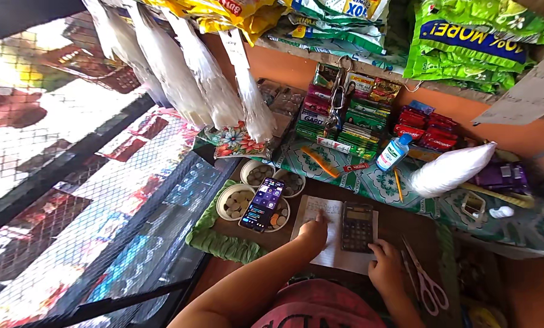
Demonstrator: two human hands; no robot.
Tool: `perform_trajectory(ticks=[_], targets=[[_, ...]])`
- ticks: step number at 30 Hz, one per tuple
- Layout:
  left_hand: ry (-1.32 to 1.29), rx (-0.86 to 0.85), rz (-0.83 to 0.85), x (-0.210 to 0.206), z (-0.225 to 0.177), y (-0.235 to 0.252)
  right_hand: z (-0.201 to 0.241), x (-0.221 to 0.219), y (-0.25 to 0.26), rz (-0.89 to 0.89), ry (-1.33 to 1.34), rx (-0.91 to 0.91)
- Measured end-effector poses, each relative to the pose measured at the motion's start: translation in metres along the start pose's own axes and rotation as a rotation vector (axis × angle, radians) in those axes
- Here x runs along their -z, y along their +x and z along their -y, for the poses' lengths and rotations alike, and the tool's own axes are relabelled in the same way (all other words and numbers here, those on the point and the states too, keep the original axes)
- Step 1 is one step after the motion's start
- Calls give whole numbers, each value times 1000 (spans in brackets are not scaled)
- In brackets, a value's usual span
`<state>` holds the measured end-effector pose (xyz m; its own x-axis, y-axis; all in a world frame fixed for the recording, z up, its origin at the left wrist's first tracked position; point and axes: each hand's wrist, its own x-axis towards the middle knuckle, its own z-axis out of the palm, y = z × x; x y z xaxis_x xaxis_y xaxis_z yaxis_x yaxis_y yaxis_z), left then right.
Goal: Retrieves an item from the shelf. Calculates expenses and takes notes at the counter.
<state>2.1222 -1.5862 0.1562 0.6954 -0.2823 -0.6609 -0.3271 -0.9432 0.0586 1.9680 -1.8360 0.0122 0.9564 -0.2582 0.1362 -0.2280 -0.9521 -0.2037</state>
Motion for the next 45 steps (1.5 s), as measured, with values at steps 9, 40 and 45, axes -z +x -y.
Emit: perform_trajectory(ticks=[9,40,45], targets=[[-9,-16,-25,-4,2,2,20,11,13,15,26,-26],[5,-5,-4,1,-2,-1,38,14,11,60,131,-101],[24,-2,7,1,-3,-1,27,11,-2,41,165,-112]])
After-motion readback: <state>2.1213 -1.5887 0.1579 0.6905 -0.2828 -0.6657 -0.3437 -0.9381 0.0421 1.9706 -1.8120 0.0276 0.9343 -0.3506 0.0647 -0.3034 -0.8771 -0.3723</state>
